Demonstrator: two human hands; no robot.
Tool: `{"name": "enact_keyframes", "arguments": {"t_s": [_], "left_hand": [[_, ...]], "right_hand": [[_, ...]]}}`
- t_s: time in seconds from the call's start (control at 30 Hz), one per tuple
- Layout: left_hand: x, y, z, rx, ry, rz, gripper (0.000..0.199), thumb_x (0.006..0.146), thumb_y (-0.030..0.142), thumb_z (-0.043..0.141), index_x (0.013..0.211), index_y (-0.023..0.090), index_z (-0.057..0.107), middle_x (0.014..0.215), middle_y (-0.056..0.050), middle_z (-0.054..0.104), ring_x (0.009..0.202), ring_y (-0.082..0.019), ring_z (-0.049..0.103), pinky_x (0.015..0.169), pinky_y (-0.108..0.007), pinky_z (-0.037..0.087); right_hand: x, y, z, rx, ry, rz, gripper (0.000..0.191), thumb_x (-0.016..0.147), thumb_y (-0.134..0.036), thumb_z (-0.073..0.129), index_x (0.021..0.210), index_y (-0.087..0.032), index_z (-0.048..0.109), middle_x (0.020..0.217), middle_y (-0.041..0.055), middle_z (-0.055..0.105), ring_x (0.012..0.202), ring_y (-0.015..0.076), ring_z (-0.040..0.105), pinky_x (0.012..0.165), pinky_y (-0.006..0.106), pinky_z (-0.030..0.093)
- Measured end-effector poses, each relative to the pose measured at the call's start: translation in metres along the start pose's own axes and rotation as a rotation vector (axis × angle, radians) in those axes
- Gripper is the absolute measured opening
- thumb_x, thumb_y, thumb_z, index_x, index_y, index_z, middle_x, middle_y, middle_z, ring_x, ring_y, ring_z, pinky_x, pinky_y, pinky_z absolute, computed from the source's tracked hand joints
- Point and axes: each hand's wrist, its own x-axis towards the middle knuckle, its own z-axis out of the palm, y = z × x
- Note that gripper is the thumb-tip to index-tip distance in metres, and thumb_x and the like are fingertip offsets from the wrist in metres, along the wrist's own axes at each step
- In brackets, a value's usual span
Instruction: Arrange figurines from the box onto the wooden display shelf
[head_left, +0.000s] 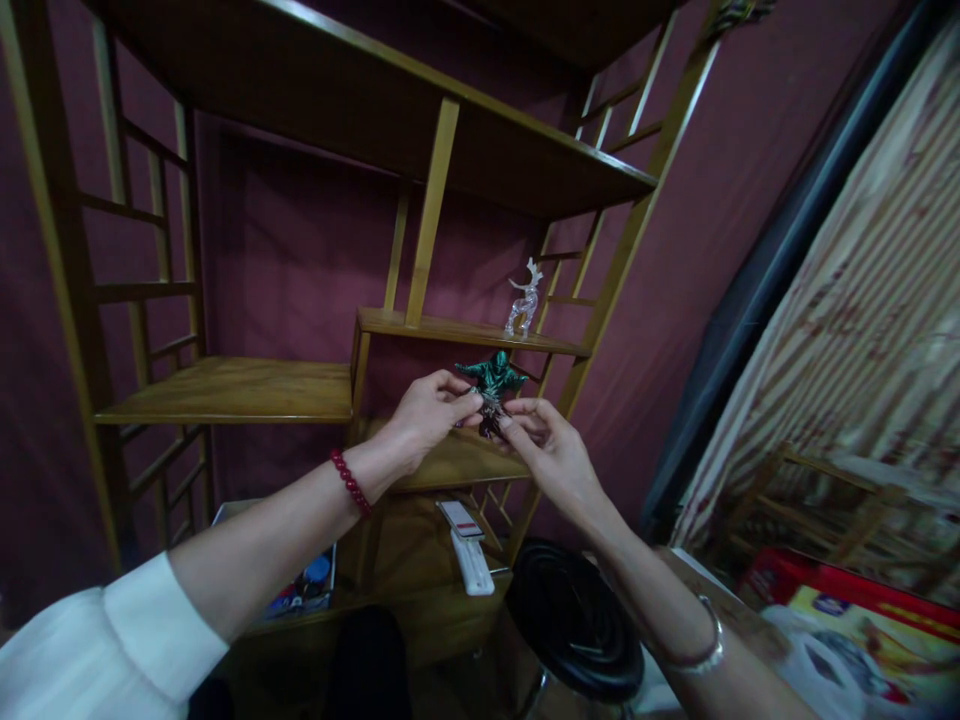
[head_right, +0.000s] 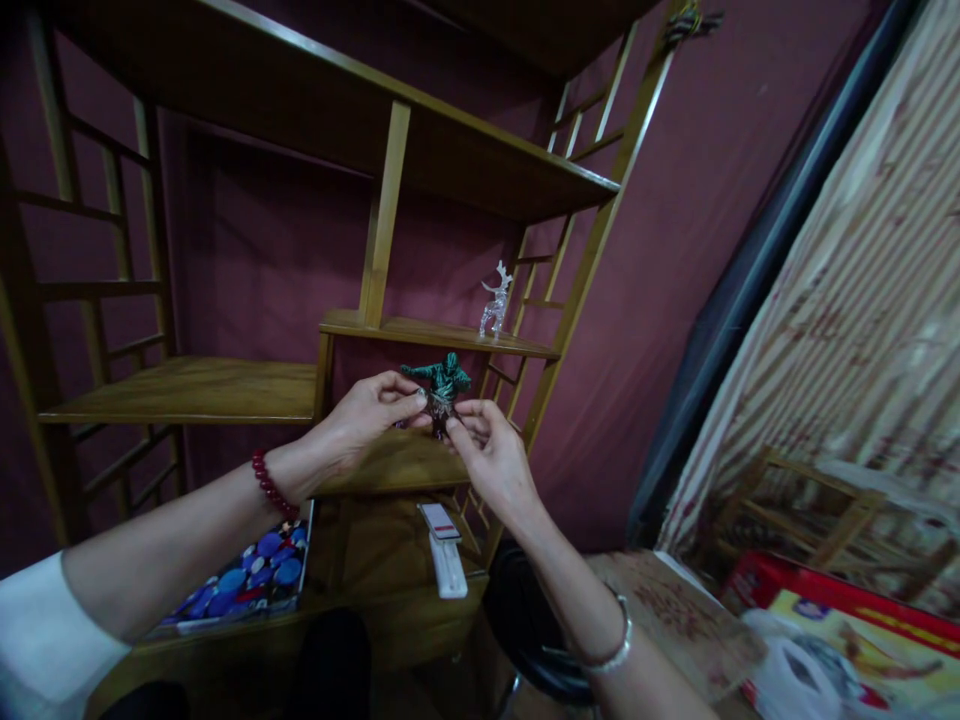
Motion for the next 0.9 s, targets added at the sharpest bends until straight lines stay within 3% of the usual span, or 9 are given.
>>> {"name": "enact_keyframes", "arguments": {"t_s": [0.27,0.53,0.7,0.9], "left_hand": [[0.007,0.025,0.014,0.013,-0.038,-0.014,0.008,0.07,0.003,0.058,0.074,0.008,0.061,0.067,-0.004,0.063,0.057,-0.007,0.058,0.067,-0.024,0.05],[0.029,0.044,0.019,0.073,-0.074,0.095,0.01,0.069,0.001,0.057,0.07,0.008,0.064,0.066,-0.003,0.062,0.053,-0.005,0.052,0.069,-0.027,0.049],[0.046,0.058,0.022,0.159,-0.022,0.124,0.009,0.069,0.003,0.058,0.075,0.008,0.063,0.064,-0.003,0.06,0.052,-0.007,0.051,0.064,-0.03,0.049],[0.074,0.069,0.025,0.348,0.09,0.259,0.008,0.065,0.004,0.061,0.071,0.009,0.063,0.066,-0.004,0.061,0.058,-0.008,0.052,0.063,-0.025,0.045]], "right_hand": [[0.018,-0.013,-0.015,0.011,0.043,-0.028,0.039,0.064,-0.046,0.066,0.086,-0.019,0.05,0.067,0.0006,0.062,0.06,0.0138,0.061,0.061,0.028,0.053],[0.046,-0.026,-0.023,-0.008,0.074,-0.08,0.039,0.062,-0.047,0.067,0.086,-0.019,0.052,0.066,0.0007,0.063,0.058,0.015,0.062,0.06,0.03,0.053],[0.072,-0.029,-0.026,-0.02,0.108,-0.128,0.039,0.06,-0.045,0.068,0.085,-0.019,0.053,0.066,0.0009,0.062,0.058,0.0153,0.062,0.06,0.032,0.054],[0.105,-0.033,-0.03,-0.066,0.125,-0.155,0.035,0.061,-0.04,0.069,0.084,-0.018,0.053,0.062,-0.0004,0.06,0.054,0.014,0.061,0.056,0.031,0.053]]}}
